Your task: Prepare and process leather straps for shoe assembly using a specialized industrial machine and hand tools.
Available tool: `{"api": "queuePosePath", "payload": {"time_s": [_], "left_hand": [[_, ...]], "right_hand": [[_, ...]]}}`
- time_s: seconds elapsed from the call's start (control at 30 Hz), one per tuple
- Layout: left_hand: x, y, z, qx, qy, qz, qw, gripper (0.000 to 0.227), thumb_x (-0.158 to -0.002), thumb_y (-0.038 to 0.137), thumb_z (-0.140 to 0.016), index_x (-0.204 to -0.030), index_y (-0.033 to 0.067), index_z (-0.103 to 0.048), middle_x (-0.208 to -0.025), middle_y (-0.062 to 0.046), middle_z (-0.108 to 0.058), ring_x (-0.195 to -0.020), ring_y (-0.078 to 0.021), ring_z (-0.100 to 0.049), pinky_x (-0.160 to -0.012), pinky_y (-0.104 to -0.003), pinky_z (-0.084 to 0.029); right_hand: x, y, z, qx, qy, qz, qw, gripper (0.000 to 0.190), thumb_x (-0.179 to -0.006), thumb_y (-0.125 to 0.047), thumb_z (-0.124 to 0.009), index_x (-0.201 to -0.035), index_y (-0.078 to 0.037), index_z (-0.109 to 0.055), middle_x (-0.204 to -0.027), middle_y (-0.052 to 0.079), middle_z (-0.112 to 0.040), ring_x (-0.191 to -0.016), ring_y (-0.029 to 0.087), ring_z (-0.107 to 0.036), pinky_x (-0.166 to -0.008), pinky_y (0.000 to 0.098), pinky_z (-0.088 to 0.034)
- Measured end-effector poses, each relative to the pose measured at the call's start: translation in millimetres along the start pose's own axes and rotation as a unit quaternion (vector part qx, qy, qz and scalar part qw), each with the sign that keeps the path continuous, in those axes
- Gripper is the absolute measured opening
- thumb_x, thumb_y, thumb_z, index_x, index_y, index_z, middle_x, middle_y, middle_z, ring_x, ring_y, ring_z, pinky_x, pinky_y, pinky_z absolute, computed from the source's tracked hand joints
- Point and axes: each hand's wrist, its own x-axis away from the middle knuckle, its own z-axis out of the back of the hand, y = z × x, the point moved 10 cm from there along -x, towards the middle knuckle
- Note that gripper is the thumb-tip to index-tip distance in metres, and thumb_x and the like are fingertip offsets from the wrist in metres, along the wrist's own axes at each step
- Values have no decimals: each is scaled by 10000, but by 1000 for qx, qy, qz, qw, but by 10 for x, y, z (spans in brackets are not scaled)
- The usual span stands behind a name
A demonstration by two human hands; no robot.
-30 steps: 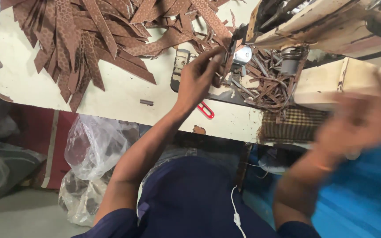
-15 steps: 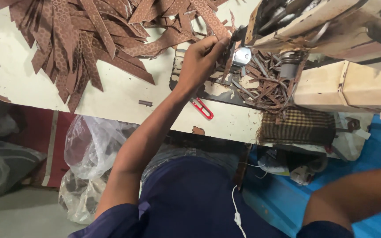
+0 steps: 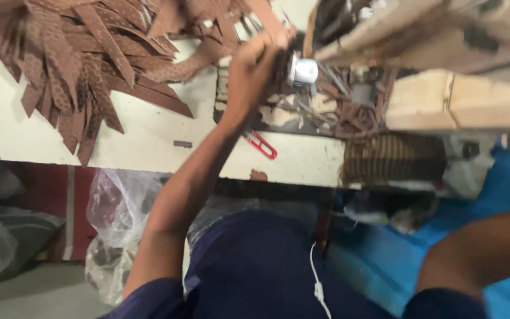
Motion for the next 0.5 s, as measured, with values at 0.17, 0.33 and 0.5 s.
{"api": "queuePosePath", "payload": {"time_s": [0.17, 0.33, 0.5], "left_hand": [[-342, -752, 12, 49, 53, 40, 997, 333, -1052, 291, -618, -867, 19, -675, -711, -6, -627, -594, -61, -547, -536, -245, -435], [296, -916, 162, 67, 31, 228, 971, 441, -1036, 403, -539, -888, 28, -719, -711, 7, -636, -534, -59, -546, -479, -235, -402], [1068, -983, 193, 27, 25, 227, 973, 366, -1068, 327, -530, -1041, 20, -728, -726, -2, -633, -574, -58, -510, -504, -229, -406]], "right_hand": [[-5, -1135, -965, 20, -7, -15, 1000, 223, -1036, -109, -803, -1220, -16, -717, -1156, 115, -731, -966, 186, -685, -825, 300, -568], [-443, -1624, -2347, 9, -30, -11, 999, 199, -1012, -83, -825, -1181, -27, -734, -1128, 108, -734, -990, 191, -692, -841, 306, -568], [-664, -1557, -3735, 15, -64, -35, 997, 158, -1011, -208, -737, -1111, -106, -804, -992, 104, -775, -853, 252, -759, -754, 340, -561]]}}
